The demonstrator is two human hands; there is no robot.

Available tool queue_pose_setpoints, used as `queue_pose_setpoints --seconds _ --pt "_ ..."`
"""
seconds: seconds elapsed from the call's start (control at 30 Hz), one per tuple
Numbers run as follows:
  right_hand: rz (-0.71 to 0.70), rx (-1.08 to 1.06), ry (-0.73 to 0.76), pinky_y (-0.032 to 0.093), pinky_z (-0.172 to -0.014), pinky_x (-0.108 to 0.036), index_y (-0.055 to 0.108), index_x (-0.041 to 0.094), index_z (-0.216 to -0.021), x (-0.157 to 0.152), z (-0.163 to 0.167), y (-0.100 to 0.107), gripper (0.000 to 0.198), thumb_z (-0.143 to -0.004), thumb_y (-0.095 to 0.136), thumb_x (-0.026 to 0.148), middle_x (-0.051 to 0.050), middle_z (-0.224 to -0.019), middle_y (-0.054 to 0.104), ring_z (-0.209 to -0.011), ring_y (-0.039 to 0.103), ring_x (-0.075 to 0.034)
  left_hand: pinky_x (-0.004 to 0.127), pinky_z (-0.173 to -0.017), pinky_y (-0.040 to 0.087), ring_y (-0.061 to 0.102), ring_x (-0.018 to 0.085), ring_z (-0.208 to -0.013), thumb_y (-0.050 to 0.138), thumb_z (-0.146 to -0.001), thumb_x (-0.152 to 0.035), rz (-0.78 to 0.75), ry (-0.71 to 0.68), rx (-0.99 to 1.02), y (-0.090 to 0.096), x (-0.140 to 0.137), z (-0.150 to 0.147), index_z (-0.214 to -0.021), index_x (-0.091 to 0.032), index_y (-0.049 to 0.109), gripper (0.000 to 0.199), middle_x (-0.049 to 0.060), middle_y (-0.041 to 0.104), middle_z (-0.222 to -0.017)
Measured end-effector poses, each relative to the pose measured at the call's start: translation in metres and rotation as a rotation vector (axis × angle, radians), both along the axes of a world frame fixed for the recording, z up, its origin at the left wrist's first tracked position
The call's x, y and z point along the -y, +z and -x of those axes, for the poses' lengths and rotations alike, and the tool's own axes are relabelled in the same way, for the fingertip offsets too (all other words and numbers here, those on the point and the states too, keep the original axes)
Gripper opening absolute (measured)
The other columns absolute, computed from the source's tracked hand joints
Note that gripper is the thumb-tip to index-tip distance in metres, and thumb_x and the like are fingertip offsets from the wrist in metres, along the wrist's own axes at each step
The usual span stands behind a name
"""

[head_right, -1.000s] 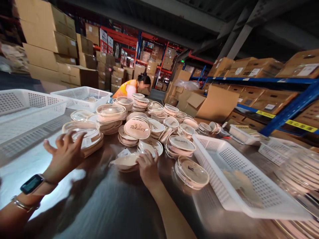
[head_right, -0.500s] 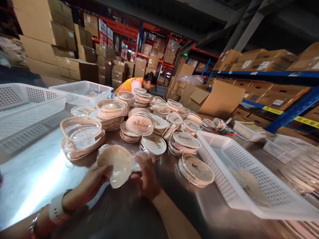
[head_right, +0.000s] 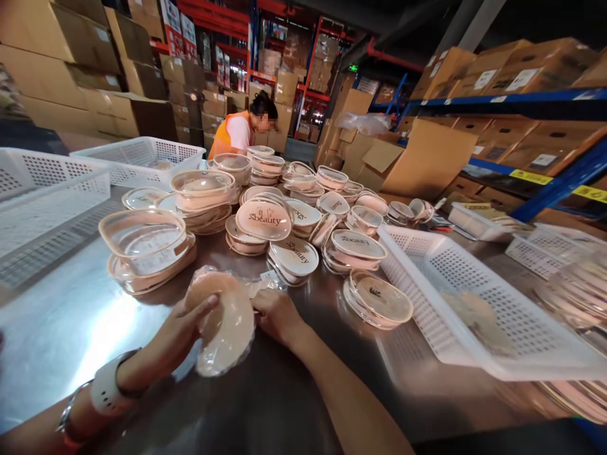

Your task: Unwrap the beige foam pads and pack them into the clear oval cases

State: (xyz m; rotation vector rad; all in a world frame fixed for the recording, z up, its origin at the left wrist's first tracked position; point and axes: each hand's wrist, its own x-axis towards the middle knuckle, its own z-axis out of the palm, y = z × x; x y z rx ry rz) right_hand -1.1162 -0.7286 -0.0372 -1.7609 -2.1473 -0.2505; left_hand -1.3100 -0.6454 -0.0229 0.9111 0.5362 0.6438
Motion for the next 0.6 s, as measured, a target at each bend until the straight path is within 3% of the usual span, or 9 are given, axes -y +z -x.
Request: queue_pose_setpoints --seconds 0.1,0.2,0.3,0.37,0.43,0.5,0.57,0.6 --pt "0.073 -0.432 0.077 0.052 -0.064 -0.023 0.070 0.018 -0.071 0.003 0.004 0.005 0.029 -0.092 0.064 0.037 0.000 -0.071 0.071 -0.066 0.065 -0.014 0.027 -0.066 0.055 0.067 0.018 -0.070 0.085 -0.063 -0.054 0.019 -0.129 -0.018 0.001 0.001 0.003 -0.087 -0.017 0.074 0.045 0.004 0.072 -0.075" --pt "0.015 -0.824 -0.009 0.057 -0.065 -0.027 0.073 0.018 -0.087 0.001 0.002 0.004 0.040 -0.097 0.052 0.050 -0.004 -0.084 0.076 -0.074 0.071 -0.018 0.025 -0.066 0.053 0.067 0.018 -0.071 0.084 -0.063 -0.035 -0.001 -0.262 -0.026 0.002 0.004 0.009 -0.095 -0.017 0.074 0.037 0.004 0.073 -0.079" --pt "-0.183 -0.696 -0.176 0.058 -0.092 -0.039 0.069 0.018 -0.119 -0.004 -0.008 0.002 0.040 -0.100 0.044 0.044 -0.012 -0.115 0.074 -0.108 0.070 -0.023 0.024 -0.065 0.051 0.066 0.017 -0.074 0.071 -0.062 -0.014 -0.103 -0.363 -0.037 0.005 0.007 0.013 -0.106 -0.022 0.073 0.045 0.001 0.073 -0.085" --pt "-0.207 -0.464 -0.211 0.046 -0.110 -0.051 0.066 0.016 -0.127 -0.005 -0.015 0.004 0.046 -0.101 0.040 0.044 -0.017 -0.131 0.066 -0.129 0.057 -0.028 0.026 -0.069 0.052 0.067 0.019 -0.083 0.064 -0.059 -0.008 -0.214 -0.437 -0.045 0.006 0.007 0.014 -0.108 -0.024 0.072 0.052 0.001 0.074 -0.093" --pt "-0.171 -0.363 -0.197 0.036 -0.115 -0.058 0.066 0.013 -0.127 -0.002 -0.014 0.012 0.057 -0.100 0.038 0.055 -0.021 -0.138 0.061 -0.138 0.047 -0.032 0.030 -0.077 0.054 0.067 0.023 -0.093 0.061 -0.061 -0.008 -0.310 -0.486 -0.062 0.004 0.007 0.014 -0.112 -0.025 0.072 0.055 0.003 0.074 -0.102" --pt "-0.100 -0.521 -0.145 0.047 -0.105 -0.053 0.069 0.012 -0.121 0.007 -0.007 0.026 0.072 -0.099 0.029 0.067 -0.020 -0.127 0.066 -0.125 0.057 -0.031 0.035 -0.086 0.053 0.067 0.027 -0.101 0.059 -0.066 -0.013 -0.386 -0.498 -0.100 0.002 0.007 0.013 -0.115 -0.025 0.071 0.052 0.004 0.074 -0.107" --pt "0.122 -0.796 -0.047 0.056 -0.077 -0.036 0.073 0.013 -0.100 0.018 0.006 0.043 0.081 -0.094 0.023 0.077 -0.013 -0.096 0.072 -0.092 0.067 -0.024 0.038 -0.096 0.049 0.064 0.028 -0.109 0.056 -0.070 -0.017 -0.482 -0.475 -0.158 0.000 0.006 0.013 -0.119 -0.023 0.069 0.050 0.004 0.073 -0.115" --pt "0.258 -0.908 -0.017 0.052 -0.062 -0.029 0.071 0.014 -0.087 0.024 0.013 0.051 0.078 -0.092 0.029 0.079 -0.007 -0.079 0.068 -0.074 0.064 -0.019 0.039 -0.097 0.047 0.062 0.028 -0.110 0.054 -0.071 -0.017 -0.540 -0.475 -0.192 0.000 0.006 0.013 -0.119 -0.022 0.068 0.051 0.005 0.072 -0.117"
